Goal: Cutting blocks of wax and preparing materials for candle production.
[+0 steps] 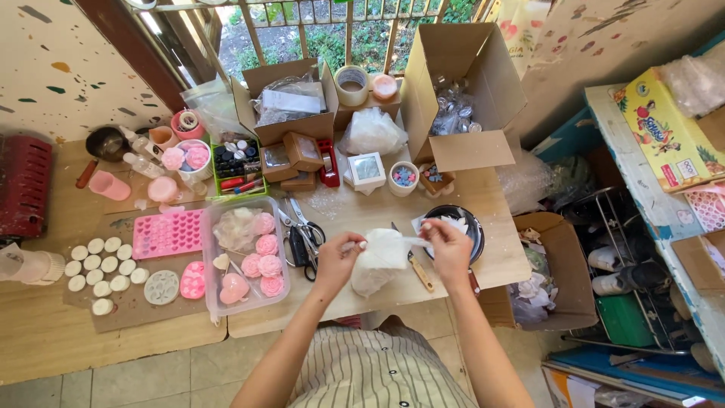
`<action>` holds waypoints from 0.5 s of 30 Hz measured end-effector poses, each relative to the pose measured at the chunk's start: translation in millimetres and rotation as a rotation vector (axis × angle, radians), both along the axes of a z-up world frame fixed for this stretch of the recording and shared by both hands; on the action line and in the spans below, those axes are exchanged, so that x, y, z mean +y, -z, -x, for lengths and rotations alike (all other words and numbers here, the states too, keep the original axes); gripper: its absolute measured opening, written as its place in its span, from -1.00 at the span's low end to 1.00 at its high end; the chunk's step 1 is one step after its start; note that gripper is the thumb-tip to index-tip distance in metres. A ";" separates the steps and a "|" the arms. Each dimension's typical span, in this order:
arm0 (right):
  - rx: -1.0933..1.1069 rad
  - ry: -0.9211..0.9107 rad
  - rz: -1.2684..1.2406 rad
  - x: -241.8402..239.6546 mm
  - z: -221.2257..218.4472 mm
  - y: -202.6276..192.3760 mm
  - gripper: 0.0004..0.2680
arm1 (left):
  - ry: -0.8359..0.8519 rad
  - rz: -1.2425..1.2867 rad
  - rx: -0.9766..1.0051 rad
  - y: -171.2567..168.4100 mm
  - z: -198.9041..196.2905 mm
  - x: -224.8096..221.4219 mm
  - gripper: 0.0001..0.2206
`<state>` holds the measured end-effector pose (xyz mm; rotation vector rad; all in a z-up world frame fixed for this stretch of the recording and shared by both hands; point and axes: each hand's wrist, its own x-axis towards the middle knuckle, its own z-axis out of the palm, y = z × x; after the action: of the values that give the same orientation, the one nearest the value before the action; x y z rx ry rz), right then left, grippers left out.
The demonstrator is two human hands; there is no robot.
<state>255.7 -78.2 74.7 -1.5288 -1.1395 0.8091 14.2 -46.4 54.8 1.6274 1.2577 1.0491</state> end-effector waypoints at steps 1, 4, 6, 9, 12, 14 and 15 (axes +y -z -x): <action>-0.013 0.081 -0.033 -2.3 0.3 -13.6 -0.90 | 0.016 0.114 -0.183 5.3 3.0 0.5 -0.90; -0.146 0.221 0.102 -19.6 -2.3 -22.7 -0.76 | 0.009 0.197 -0.239 -16.1 8.1 -5.8 -0.84; -0.267 0.278 0.276 -36.4 -1.4 -3.1 -0.62 | -0.015 0.168 -0.114 -32.5 6.0 -13.7 -0.79; 0.240 -0.083 0.726 -53.4 19.3 26.1 -0.48 | 0.037 -0.110 -0.062 -42.9 -1.1 -29.1 -0.83; 0.474 -0.158 0.741 -41.4 46.7 22.1 -0.62 | 0.163 -0.374 0.041 -54.6 -6.1 -44.0 -0.87; 0.859 0.074 0.654 -26.0 44.6 43.5 -0.73 | 0.221 -0.361 -0.001 -54.2 -6.8 -48.5 -0.86; 0.859 0.075 0.654 -24.0 39.2 51.8 -0.73 | 0.222 -0.359 -0.001 -63.4 -8.2 -42.7 -0.86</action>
<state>216.6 -102.1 22.8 -1.4434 -0.1727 1.6775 22.4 -89.1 118.2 1.9836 0.8952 1.1816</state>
